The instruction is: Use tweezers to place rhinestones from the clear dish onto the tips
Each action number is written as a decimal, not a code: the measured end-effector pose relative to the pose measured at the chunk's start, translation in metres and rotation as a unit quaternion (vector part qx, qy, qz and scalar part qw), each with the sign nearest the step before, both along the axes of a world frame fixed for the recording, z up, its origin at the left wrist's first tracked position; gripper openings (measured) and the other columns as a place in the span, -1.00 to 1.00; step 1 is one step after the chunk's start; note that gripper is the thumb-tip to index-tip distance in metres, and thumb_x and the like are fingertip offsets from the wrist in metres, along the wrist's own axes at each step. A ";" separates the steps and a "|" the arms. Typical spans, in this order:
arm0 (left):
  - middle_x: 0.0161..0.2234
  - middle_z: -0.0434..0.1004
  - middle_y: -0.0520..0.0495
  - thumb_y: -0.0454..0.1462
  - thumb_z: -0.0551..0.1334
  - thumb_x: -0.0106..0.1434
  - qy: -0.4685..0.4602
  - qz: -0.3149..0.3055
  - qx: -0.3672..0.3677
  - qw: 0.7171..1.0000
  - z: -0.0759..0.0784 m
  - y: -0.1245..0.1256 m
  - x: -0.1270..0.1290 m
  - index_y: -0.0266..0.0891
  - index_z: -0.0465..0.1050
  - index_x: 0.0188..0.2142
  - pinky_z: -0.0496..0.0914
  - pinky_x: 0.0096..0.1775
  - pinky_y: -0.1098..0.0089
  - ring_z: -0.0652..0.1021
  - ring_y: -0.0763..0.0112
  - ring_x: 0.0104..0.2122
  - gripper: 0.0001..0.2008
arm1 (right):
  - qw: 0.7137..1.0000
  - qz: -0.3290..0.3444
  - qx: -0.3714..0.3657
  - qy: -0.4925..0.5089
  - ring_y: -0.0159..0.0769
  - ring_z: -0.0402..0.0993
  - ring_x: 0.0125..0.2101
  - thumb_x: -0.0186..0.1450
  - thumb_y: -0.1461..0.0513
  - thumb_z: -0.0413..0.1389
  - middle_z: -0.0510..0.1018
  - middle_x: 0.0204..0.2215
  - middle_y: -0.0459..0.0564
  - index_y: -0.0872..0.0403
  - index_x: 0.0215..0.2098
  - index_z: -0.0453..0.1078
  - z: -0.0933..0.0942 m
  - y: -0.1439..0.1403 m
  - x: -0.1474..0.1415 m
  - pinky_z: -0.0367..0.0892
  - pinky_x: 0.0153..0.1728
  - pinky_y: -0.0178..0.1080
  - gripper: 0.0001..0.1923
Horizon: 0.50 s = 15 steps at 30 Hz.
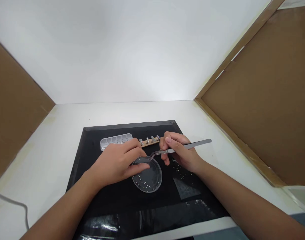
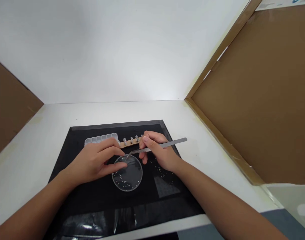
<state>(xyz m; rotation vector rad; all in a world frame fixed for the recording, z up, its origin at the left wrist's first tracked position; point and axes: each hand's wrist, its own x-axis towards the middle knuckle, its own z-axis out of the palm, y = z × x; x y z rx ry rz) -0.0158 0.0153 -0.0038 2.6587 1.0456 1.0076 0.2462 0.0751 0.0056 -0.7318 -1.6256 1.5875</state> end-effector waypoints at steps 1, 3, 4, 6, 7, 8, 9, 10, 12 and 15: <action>-0.18 0.56 -0.01 -0.08 0.25 0.52 -0.001 0.002 0.004 1.000 0.000 0.000 0.000 -0.19 0.46 -0.08 0.27 -0.47 0.43 0.46 0.49 -0.45 -0.77 | 1.000 0.002 -0.008 -0.001 -0.39 0.52 -0.63 0.52 0.02 0.17 0.59 -0.51 -0.08 0.09 -0.37 0.41 -0.001 0.000 -0.001 0.41 -0.62 -0.36 -0.61; -0.20 0.55 0.00 -0.06 0.26 0.51 -0.002 0.004 0.009 1.000 -0.001 0.001 0.000 -0.19 0.45 -0.11 0.27 -0.46 0.43 0.48 0.47 -0.43 -0.76 | 1.000 0.007 -0.021 0.000 -0.40 0.51 -0.66 0.52 0.02 0.16 0.60 -0.53 -0.08 0.09 -0.37 0.41 -0.003 0.001 -0.001 0.39 -0.63 -0.36 -0.61; -0.21 0.55 0.00 -0.06 0.27 0.51 -0.003 0.005 0.008 1.000 -0.002 0.002 0.000 -0.19 0.45 -0.12 0.28 -0.46 0.43 0.48 0.47 -0.43 -0.75 | 1.000 0.008 -0.024 0.001 -0.40 0.51 -0.66 0.52 0.02 0.16 0.60 -0.54 -0.08 0.09 -0.37 0.41 -0.003 0.001 -0.002 0.39 -0.63 -0.37 -0.61; -0.21 0.56 0.00 -0.06 0.27 0.50 -0.005 0.008 0.006 1.000 -0.002 0.002 0.001 -0.19 0.45 -0.13 0.30 -0.44 0.43 0.49 0.47 -0.42 -0.75 | 1.000 0.006 -0.027 0.004 -0.40 0.50 -0.66 0.51 0.02 0.17 0.60 -0.54 -0.09 0.09 -0.37 0.40 -0.003 0.001 -0.003 0.40 -0.63 -0.37 -0.61; -0.21 0.57 0.00 -0.05 0.28 0.49 -0.006 0.011 0.006 1.000 -0.002 0.002 0.002 -0.19 0.45 -0.14 0.29 -0.44 0.43 0.48 0.47 -0.42 -0.75 | 1.000 0.004 -0.026 0.005 -0.40 0.51 -0.66 0.51 0.02 0.17 0.60 -0.53 -0.09 0.09 -0.38 0.40 -0.003 0.001 -0.003 0.40 -0.63 -0.37 -0.61; -0.22 0.57 0.00 -0.05 0.28 0.49 -0.007 0.014 0.005 1.000 -0.002 0.002 0.002 -0.19 0.45 -0.15 0.29 -0.45 0.43 0.48 0.46 -0.42 -0.75 | 1.000 0.003 -0.024 0.004 -0.40 0.51 -0.65 0.51 0.01 0.18 0.60 -0.53 -0.08 0.09 -0.38 0.40 -0.003 0.000 -0.003 0.41 -0.62 -0.37 -0.61; -0.23 0.57 0.00 -0.06 0.28 0.49 -0.010 0.018 0.004 1.000 -0.002 0.001 0.002 -0.19 0.45 -0.17 0.27 -0.45 0.43 0.47 0.47 -0.43 -0.75 | 1.000 0.002 -0.020 0.002 -0.40 0.51 -0.64 0.51 0.01 0.18 0.60 -0.53 -0.08 0.10 -0.38 0.40 -0.003 0.000 -0.003 0.42 -0.62 -0.37 -0.60; -0.24 0.57 0.01 -0.06 0.28 0.48 -0.011 0.022 0.002 1.000 -0.002 0.001 0.003 -0.19 0.45 -0.19 0.26 -0.46 0.43 0.46 0.47 -0.44 -0.76 | 1.000 0.002 -0.016 -0.002 -0.40 0.52 -0.63 0.51 0.01 0.18 0.59 -0.52 -0.08 0.10 -0.38 0.40 -0.003 0.000 -0.003 0.43 -0.62 -0.37 -0.60; -0.26 0.57 0.02 -0.10 0.28 0.46 -0.009 0.025 -0.010 1.000 0.000 0.000 0.003 -0.18 0.45 -0.22 0.23 -0.48 0.43 0.43 0.49 -0.48 -0.78 | 1.000 0.003 -0.004 -0.012 -0.39 0.52 -0.61 0.50 0.00 0.18 0.58 -0.52 -0.08 0.10 -0.37 0.42 -0.004 -0.001 -0.003 0.44 -0.62 -0.38 -0.60; -0.28 0.56 0.02 -0.17 0.29 0.37 0.002 0.019 -0.022 1.000 0.005 -0.002 0.002 -0.18 0.46 -0.22 0.22 -0.49 0.41 0.39 0.49 -0.51 -0.87 | 1.000 0.000 0.003 -0.025 -0.37 0.55 -0.57 0.48 -0.01 0.22 0.51 -0.50 -0.10 0.12 -0.38 0.44 -0.004 -0.003 -0.003 0.44 -0.65 -0.39 -0.59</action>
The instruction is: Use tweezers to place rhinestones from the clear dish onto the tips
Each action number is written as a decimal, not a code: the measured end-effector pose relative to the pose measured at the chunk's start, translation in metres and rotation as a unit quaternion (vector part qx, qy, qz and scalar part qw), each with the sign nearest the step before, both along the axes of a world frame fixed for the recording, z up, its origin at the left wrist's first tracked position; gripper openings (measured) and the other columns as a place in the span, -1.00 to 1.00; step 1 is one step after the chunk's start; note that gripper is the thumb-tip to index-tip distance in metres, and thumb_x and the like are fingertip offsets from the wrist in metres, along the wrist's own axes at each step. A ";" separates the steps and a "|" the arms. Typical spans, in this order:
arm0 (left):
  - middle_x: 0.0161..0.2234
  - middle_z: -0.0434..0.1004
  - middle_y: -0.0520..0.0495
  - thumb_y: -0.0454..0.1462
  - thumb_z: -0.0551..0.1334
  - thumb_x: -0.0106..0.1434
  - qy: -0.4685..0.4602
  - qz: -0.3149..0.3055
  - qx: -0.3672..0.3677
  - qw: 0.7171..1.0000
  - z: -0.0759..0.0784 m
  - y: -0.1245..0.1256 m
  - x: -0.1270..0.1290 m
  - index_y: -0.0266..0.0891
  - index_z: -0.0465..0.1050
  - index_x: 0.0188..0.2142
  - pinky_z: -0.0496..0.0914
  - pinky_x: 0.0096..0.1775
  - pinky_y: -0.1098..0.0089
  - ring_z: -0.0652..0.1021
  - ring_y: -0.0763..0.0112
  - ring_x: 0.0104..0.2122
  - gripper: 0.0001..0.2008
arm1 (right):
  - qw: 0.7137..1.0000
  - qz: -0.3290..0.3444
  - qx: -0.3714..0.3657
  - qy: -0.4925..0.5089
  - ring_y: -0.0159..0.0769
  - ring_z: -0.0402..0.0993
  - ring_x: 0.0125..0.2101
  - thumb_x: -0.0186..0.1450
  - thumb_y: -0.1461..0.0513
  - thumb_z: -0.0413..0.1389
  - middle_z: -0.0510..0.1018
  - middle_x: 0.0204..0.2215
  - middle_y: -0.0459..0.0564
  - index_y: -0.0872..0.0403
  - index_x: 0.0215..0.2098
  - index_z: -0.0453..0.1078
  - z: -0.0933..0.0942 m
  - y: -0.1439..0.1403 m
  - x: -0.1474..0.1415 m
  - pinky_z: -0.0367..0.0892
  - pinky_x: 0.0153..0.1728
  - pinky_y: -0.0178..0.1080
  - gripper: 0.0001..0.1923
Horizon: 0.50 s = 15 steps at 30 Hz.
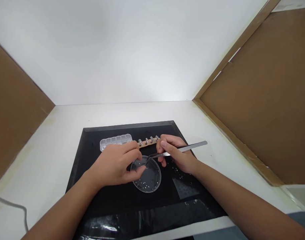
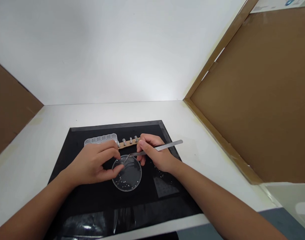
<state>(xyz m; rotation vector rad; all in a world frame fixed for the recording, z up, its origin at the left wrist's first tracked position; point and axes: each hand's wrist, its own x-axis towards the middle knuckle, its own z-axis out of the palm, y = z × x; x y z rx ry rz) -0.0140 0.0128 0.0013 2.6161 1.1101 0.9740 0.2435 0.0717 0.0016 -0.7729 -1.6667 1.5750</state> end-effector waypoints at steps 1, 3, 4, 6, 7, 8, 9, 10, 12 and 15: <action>-0.29 0.55 0.02 -0.21 0.27 0.33 0.001 -0.008 -0.004 1.000 0.002 -0.001 0.000 -0.18 0.48 -0.20 0.22 -0.49 0.40 0.40 0.48 -0.51 -0.89 | 1.000 -0.001 0.000 -0.001 -0.38 0.56 -0.56 0.47 -0.01 0.23 0.49 -0.49 -0.10 0.12 -0.39 0.44 0.000 -0.001 0.000 0.44 -0.66 -0.40 -0.58; -0.28 0.55 0.00 -0.27 0.24 0.26 0.000 -0.034 -0.012 0.999 0.004 -0.002 -0.002 -0.16 0.52 -0.14 0.23 -0.48 0.39 0.40 0.46 -0.49 -0.83 | 1.000 0.002 -0.001 0.001 -0.39 0.56 -0.57 0.46 -0.01 0.24 0.46 -0.48 -0.12 0.13 -0.41 0.44 0.001 -0.002 0.000 0.44 -0.66 -0.42 -0.57; -0.26 0.55 -0.01 -0.30 0.23 0.24 -0.002 -0.049 -0.018 0.999 0.005 -0.003 -0.002 -0.15 0.54 -0.09 0.24 -0.48 0.39 0.40 0.46 -0.49 -0.76 | 1.000 0.006 0.001 0.004 -0.41 0.55 -0.58 0.47 0.00 0.24 0.46 -0.47 -0.12 0.13 -0.41 0.43 0.001 -0.002 0.000 0.45 -0.66 -0.42 -0.57; -0.22 0.54 -0.01 -0.34 0.21 0.21 -0.004 -0.067 -0.027 0.997 0.005 -0.003 -0.003 -0.11 0.56 -0.02 0.24 -0.48 0.39 0.37 0.49 -0.51 -0.65 | 1.000 0.012 0.003 0.012 -0.43 0.53 -0.59 0.47 0.01 0.23 0.46 -0.47 -0.12 0.13 -0.41 0.43 0.002 -0.001 0.000 0.46 -0.65 -0.43 -0.58; -0.21 0.54 -0.01 -0.34 0.21 0.20 -0.005 -0.072 -0.030 0.997 0.005 -0.004 -0.003 -0.10 0.57 -0.01 0.24 -0.49 0.39 0.36 0.50 -0.52 -0.63 | 1.000 0.013 0.004 0.016 -0.43 0.53 -0.59 0.48 0.02 0.23 0.45 -0.47 -0.12 0.13 -0.41 0.43 0.002 -0.001 0.001 0.46 -0.65 -0.42 -0.58; -0.21 0.54 0.00 -0.33 0.22 0.19 -0.006 -0.074 -0.031 0.997 0.004 -0.004 -0.004 -0.10 0.58 -0.01 0.24 -0.49 0.39 0.34 0.50 -0.53 -0.62 | 1.000 0.012 0.004 0.018 -0.42 0.53 -0.58 0.48 0.02 0.23 0.45 -0.47 -0.12 0.13 -0.41 0.43 0.002 -0.001 0.001 0.46 -0.65 -0.42 -0.59; -0.21 0.53 0.00 -0.32 0.22 0.19 -0.006 -0.077 -0.031 0.997 0.004 -0.004 -0.004 -0.10 0.59 -0.02 0.23 -0.50 0.38 0.34 0.50 -0.54 -0.63 | 1.000 0.009 0.006 0.020 -0.42 0.53 -0.58 0.47 0.02 0.23 0.45 -0.47 -0.12 0.13 -0.41 0.42 0.002 -0.001 0.001 0.46 -0.65 -0.42 -0.59; -0.21 0.54 -0.01 -0.31 0.23 0.20 -0.006 -0.079 -0.031 0.996 0.003 -0.004 -0.004 -0.10 0.60 -0.02 0.23 -0.50 0.38 0.33 0.50 -0.54 -0.65 | 1.000 0.007 0.007 0.020 -0.42 0.53 -0.58 0.48 0.02 0.23 0.45 -0.46 -0.12 0.12 -0.41 0.43 0.002 0.000 0.002 0.46 -0.65 -0.41 -0.59; -0.21 0.54 -0.02 -0.29 0.23 0.22 -0.009 -0.083 -0.030 0.996 0.003 -0.003 -0.004 -0.11 0.61 -0.03 0.24 -0.50 0.37 0.33 0.50 -0.54 -0.67 | 1.000 0.008 0.010 0.019 -0.42 0.53 -0.58 0.48 0.02 0.22 0.45 -0.46 -0.12 0.12 -0.40 0.42 0.002 0.000 0.003 0.47 -0.65 -0.41 -0.60; -0.26 0.53 -0.04 -0.28 0.22 0.24 -0.015 -0.095 -0.030 0.995 0.004 -0.002 -0.004 -0.14 0.63 -0.13 0.25 -0.50 0.36 0.35 0.48 -0.53 -0.75 | 1.000 0.011 0.011 0.020 -0.42 0.53 -0.58 0.48 0.02 0.22 0.46 -0.46 -0.12 0.12 -0.40 0.42 0.002 0.000 0.004 0.46 -0.65 -0.41 -0.59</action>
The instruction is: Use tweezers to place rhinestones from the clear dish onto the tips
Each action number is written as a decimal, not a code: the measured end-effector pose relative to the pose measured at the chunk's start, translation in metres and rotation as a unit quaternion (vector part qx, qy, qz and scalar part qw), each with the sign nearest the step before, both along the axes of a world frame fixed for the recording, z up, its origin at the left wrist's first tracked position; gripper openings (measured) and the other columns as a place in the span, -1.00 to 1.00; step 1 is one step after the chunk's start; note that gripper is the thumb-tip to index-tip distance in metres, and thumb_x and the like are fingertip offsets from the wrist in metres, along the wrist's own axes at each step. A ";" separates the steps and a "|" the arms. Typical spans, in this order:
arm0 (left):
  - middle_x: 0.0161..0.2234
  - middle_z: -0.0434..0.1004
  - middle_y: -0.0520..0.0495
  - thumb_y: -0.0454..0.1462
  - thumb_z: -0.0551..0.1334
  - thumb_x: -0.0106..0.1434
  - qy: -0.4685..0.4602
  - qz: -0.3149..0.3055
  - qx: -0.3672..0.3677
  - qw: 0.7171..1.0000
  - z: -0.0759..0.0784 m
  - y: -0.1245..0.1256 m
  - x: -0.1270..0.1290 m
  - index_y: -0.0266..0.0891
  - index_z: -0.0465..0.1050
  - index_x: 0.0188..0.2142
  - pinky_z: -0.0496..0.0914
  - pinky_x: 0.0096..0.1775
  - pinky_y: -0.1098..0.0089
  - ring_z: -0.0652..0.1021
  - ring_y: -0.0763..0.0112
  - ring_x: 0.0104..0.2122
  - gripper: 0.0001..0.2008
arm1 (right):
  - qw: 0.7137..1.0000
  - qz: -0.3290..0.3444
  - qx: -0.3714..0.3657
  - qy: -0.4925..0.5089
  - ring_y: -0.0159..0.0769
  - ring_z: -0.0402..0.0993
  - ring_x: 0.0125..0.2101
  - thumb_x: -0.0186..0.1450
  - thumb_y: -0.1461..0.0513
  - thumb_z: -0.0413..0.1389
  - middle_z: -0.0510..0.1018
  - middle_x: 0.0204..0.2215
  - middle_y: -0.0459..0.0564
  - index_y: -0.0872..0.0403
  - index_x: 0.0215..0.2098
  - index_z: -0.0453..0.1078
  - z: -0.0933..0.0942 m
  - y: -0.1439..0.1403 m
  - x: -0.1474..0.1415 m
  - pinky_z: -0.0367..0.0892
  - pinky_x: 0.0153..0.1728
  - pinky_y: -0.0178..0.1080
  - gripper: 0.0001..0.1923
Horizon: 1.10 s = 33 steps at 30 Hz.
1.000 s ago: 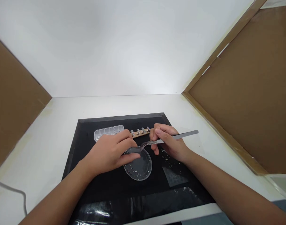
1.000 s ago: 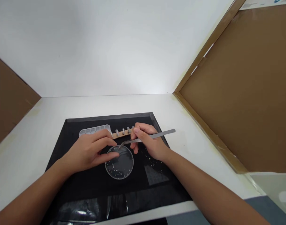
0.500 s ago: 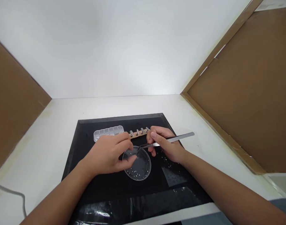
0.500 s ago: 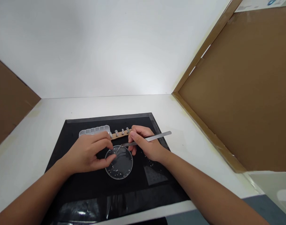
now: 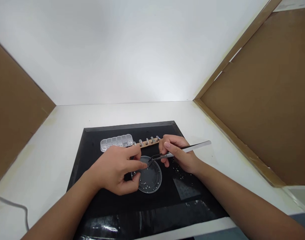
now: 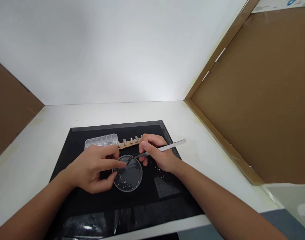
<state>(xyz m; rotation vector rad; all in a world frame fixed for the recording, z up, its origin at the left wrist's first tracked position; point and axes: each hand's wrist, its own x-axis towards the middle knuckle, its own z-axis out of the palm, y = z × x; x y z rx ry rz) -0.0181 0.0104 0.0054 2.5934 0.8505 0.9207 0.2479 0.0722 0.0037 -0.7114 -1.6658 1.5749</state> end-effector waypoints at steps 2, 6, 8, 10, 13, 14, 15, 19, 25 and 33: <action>-0.33 0.50 -0.03 -0.27 0.21 0.25 0.001 -0.008 -0.002 1.000 0.002 0.000 0.000 -0.16 0.59 -0.30 0.24 -0.50 0.36 0.34 0.47 -0.53 -0.85 | 1.000 0.001 0.002 -0.002 -0.42 0.53 -0.58 0.48 0.02 0.22 0.46 -0.45 -0.12 0.12 -0.40 0.41 0.000 0.000 0.001 0.45 -0.65 -0.41 -0.59; -0.45 0.41 0.01 -0.29 0.17 0.28 0.018 -0.005 0.000 1.000 0.002 0.001 0.001 -0.18 0.39 -0.53 0.19 -0.52 0.35 0.26 0.49 -0.57 -0.77 | 1.000 0.007 0.018 -0.012 -0.42 0.51 -0.59 0.48 0.01 0.22 0.46 -0.46 -0.11 0.11 -0.40 0.41 0.001 0.001 0.003 0.46 -0.66 -0.40 -0.59; -0.47 0.37 0.02 -0.31 0.16 0.29 0.025 0.002 0.007 1.000 0.001 0.001 0.001 -0.19 0.35 -0.55 0.17 -0.52 0.36 0.25 0.50 -0.57 -0.74 | 0.999 0.016 0.040 -0.025 -0.40 0.53 -0.58 0.50 0.01 0.20 0.47 -0.46 -0.11 0.11 -0.40 0.42 0.002 0.003 0.005 0.46 -0.67 -0.40 -0.59; -0.45 0.38 0.03 -0.32 0.16 0.30 0.032 0.014 0.017 0.999 -0.001 0.002 0.001 -0.19 0.36 -0.53 0.17 -0.52 0.36 0.26 0.50 -0.56 -0.75 | 0.996 0.034 0.069 -0.046 -0.41 0.54 -0.58 0.52 0.03 0.16 0.47 -0.47 -0.10 0.11 -0.40 0.42 0.004 0.004 0.007 0.46 -0.65 -0.41 -0.59; -0.37 0.45 0.02 -0.33 0.17 0.32 0.043 0.024 0.019 0.999 -0.002 0.003 0.001 -0.19 0.44 -0.40 0.20 -0.51 0.38 0.32 0.50 -0.53 -0.85 | 0.989 0.058 0.110 -0.078 -0.42 0.53 -0.59 0.54 0.06 0.13 0.50 -0.49 -0.09 0.12 -0.38 0.42 0.007 0.006 0.008 0.45 -0.61 -0.40 -0.60; -0.34 0.47 0.01 -0.33 0.17 0.32 0.046 0.025 0.015 0.999 -0.001 0.003 0.001 -0.18 0.47 -0.34 0.21 -0.50 0.39 0.35 0.49 -0.52 -0.88 | 0.987 0.063 0.119 -0.085 -0.42 0.53 -0.60 0.55 0.06 0.12 0.50 -0.50 -0.09 0.11 -0.38 0.41 0.007 0.006 0.009 0.44 -0.60 -0.40 -0.61; -0.31 0.49 0.01 -0.32 0.18 0.31 0.050 0.026 0.007 0.998 -0.001 0.004 0.001 -0.18 0.48 -0.29 0.23 -0.49 0.39 0.38 0.48 -0.50 -0.91 | 0.986 0.066 0.124 -0.090 -0.42 0.53 -0.59 0.54 0.06 0.12 0.50 -0.50 -0.09 0.11 -0.38 0.41 0.007 0.006 0.009 0.44 -0.60 -0.40 -0.61; -0.29 0.51 0.02 -0.32 0.20 0.29 0.067 0.040 -0.013 0.997 -0.002 0.004 0.001 -0.18 0.44 -0.24 0.21 -0.48 0.39 0.39 0.48 -0.50 -0.93 | 0.984 0.075 0.128 -0.102 -0.42 0.53 -0.59 0.54 0.07 0.13 0.49 -0.49 -0.10 0.11 -0.38 0.41 0.006 0.007 0.009 0.43 -0.60 -0.39 -0.62; -0.34 0.47 0.06 -0.40 0.15 0.23 0.073 0.045 -0.001 0.996 -0.004 0.004 0.002 -0.17 0.38 -0.29 0.20 -0.47 0.39 0.36 0.48 -0.50 -0.88 | 0.979 0.079 0.145 -0.118 -0.42 0.52 -0.59 0.54 0.07 0.12 0.50 -0.49 -0.10 0.10 -0.38 0.41 0.008 0.007 0.009 0.43 -0.59 -0.39 -0.62; -0.31 0.51 0.02 -0.41 0.13 0.27 0.104 0.055 0.016 0.993 -0.004 0.006 0.000 -0.17 0.38 -0.28 0.23 -0.46 0.41 0.41 0.45 -0.48 -0.88 | 0.971 0.080 0.182 -0.136 -0.43 0.52 -0.60 0.54 0.09 0.11 0.51 -0.47 -0.10 0.10 -0.37 0.41 0.008 0.007 0.008 0.38 -0.61 -0.40 -0.64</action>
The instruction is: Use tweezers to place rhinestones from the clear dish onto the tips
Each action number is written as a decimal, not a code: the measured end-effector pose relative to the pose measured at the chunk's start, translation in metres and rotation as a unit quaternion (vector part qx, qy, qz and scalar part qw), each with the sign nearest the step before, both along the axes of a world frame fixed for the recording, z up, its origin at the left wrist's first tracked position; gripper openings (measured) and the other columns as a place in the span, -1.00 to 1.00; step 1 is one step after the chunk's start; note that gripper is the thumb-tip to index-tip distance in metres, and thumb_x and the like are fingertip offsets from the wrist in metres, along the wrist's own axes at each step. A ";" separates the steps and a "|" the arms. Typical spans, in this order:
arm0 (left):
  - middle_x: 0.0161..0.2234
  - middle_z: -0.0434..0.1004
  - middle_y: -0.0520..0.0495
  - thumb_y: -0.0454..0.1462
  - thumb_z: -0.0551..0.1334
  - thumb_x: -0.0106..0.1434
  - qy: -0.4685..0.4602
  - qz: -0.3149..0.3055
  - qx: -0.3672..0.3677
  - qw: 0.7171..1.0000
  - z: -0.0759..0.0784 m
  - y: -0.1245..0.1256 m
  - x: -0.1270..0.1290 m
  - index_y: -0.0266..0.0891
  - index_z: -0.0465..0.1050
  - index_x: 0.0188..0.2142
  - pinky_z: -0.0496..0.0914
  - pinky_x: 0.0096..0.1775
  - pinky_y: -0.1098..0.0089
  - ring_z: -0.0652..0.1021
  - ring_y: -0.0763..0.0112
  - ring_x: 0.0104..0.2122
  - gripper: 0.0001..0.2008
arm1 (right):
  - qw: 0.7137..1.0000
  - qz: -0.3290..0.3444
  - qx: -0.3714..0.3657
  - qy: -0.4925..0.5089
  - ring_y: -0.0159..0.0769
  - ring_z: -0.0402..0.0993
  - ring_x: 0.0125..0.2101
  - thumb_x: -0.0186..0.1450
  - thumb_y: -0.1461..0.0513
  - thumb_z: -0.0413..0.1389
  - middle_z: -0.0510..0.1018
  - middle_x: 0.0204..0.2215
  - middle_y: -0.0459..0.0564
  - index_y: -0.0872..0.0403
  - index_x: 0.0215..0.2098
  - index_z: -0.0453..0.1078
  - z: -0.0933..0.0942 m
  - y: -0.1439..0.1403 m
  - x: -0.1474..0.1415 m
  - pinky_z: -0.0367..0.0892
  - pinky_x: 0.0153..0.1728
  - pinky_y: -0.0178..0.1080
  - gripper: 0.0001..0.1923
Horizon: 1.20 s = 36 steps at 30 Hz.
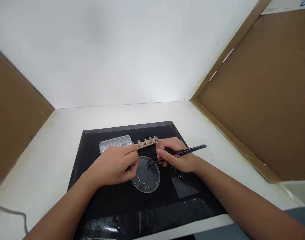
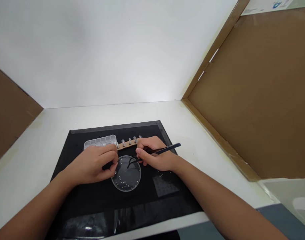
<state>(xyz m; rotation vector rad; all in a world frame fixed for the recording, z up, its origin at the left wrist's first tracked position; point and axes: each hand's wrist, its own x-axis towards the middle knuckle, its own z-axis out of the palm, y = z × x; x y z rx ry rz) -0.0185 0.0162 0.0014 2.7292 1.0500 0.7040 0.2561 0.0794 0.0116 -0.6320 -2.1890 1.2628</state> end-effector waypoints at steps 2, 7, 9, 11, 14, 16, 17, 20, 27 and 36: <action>-0.32 0.51 0.01 -0.40 0.13 0.27 0.004 0.007 0.005 1.000 -0.001 0.001 -0.001 -0.17 0.37 -0.29 0.21 -0.46 0.41 0.41 0.45 -0.48 -0.89 | 1.000 0.002 0.016 -0.004 -0.44 0.52 -0.60 0.55 0.10 0.10 0.52 -0.47 -0.10 0.10 -0.37 0.41 0.001 0.000 0.000 0.37 -0.61 -0.41 -0.64; -0.35 0.48 0.01 -0.36 0.12 0.31 0.011 0.001 0.027 1.000 0.001 0.001 -0.002 -0.18 0.37 -0.29 0.19 -0.47 0.38 0.41 0.43 -0.48 -0.91 | 1.000 0.004 0.024 -0.005 -0.42 0.56 -0.60 0.55 0.13 0.09 0.54 -0.48 -0.09 0.10 -0.36 0.39 0.002 0.000 0.001 0.41 -0.62 -0.42 -0.68; -0.34 0.48 0.00 -0.34 0.11 0.34 0.015 -0.003 0.035 0.999 0.003 0.000 -0.003 -0.18 0.38 -0.28 0.20 -0.48 0.37 0.42 0.42 -0.47 -0.91 | 1.000 0.004 0.018 0.008 -0.40 0.58 -0.61 0.54 0.15 0.10 0.54 -0.49 -0.10 0.09 -0.32 0.37 0.001 0.000 0.002 0.43 -0.63 -0.41 -0.73; -0.36 0.48 0.00 -0.33 0.10 0.38 0.027 0.000 0.050 0.998 0.004 0.000 -0.004 -0.18 0.38 -0.29 0.21 -0.47 0.36 0.43 0.41 -0.47 -0.88 | 0.999 0.005 0.028 0.024 -0.39 0.58 -0.62 0.54 0.17 0.10 0.53 -0.50 -0.12 0.08 -0.30 0.37 0.000 0.000 0.003 0.43 -0.64 -0.41 -0.76; -0.42 0.47 0.02 -0.32 0.06 0.45 0.061 0.016 0.068 0.996 0.005 0.001 -0.007 -0.19 0.37 -0.30 0.19 -0.48 0.36 0.43 0.40 -0.50 -0.81 | 0.997 0.001 0.070 0.019 -0.40 0.57 -0.59 0.55 0.18 0.07 0.51 -0.48 -0.11 0.09 -0.30 0.39 0.004 0.000 0.005 0.44 -0.60 -0.39 -0.75; -0.43 0.48 0.02 -0.31 0.03 0.49 0.079 0.022 0.068 0.994 0.005 0.002 -0.007 -0.19 0.38 -0.27 0.19 -0.49 0.36 0.43 0.40 -0.51 -0.79 | 0.995 -0.003 0.095 0.004 -0.41 0.56 -0.58 0.56 0.19 0.03 0.51 -0.47 -0.10 0.09 -0.31 0.40 0.007 -0.001 0.006 0.43 -0.58 -0.38 -0.72; -0.40 0.50 0.01 -0.31 0.02 0.50 0.083 0.025 0.067 0.994 0.005 0.002 -0.007 -0.19 0.39 -0.24 0.19 -0.49 0.36 0.43 0.39 -0.51 -0.79 | 0.994 -0.003 0.105 0.000 -0.40 0.55 -0.57 0.56 0.19 0.02 0.52 -0.47 -0.09 0.09 -0.32 0.40 0.008 -0.002 0.006 0.43 -0.56 -0.37 -0.71; -0.28 0.55 -0.05 -0.33 -0.01 0.50 0.086 0.036 0.062 0.994 0.006 0.001 -0.006 -0.21 0.41 -0.10 0.20 -0.49 0.36 0.46 0.37 -0.47 -0.78 | 0.994 0.003 0.105 0.016 -0.40 0.53 -0.56 0.57 0.18 0.01 0.51 -0.48 -0.09 0.09 -0.32 0.41 0.007 -0.004 0.007 0.41 -0.55 -0.35 -0.69; -0.28 0.50 -0.05 -0.36 0.00 0.43 0.119 0.038 0.057 0.991 0.008 0.001 -0.009 -0.21 0.41 -0.24 0.12 -0.50 0.36 0.43 0.38 -0.46 -0.78 | 0.997 -0.029 0.031 0.065 -0.38 0.58 -0.49 0.60 0.10 0.01 0.48 -0.38 -0.07 0.09 -0.27 0.42 -0.003 -0.002 0.011 0.48 -0.53 -0.36 -0.67; -0.42 0.43 0.02 -0.36 0.07 0.31 0.084 0.020 0.043 0.995 0.001 0.002 -0.008 -0.19 0.36 -0.40 0.06 -0.49 0.30 0.36 0.41 -0.52 -0.82 | 0.996 -0.010 0.080 -0.031 -0.39 0.55 -0.48 0.62 0.09 -0.04 0.52 -0.38 -0.05 0.09 -0.23 0.42 0.009 -0.005 0.003 0.45 -0.46 -0.32 -0.64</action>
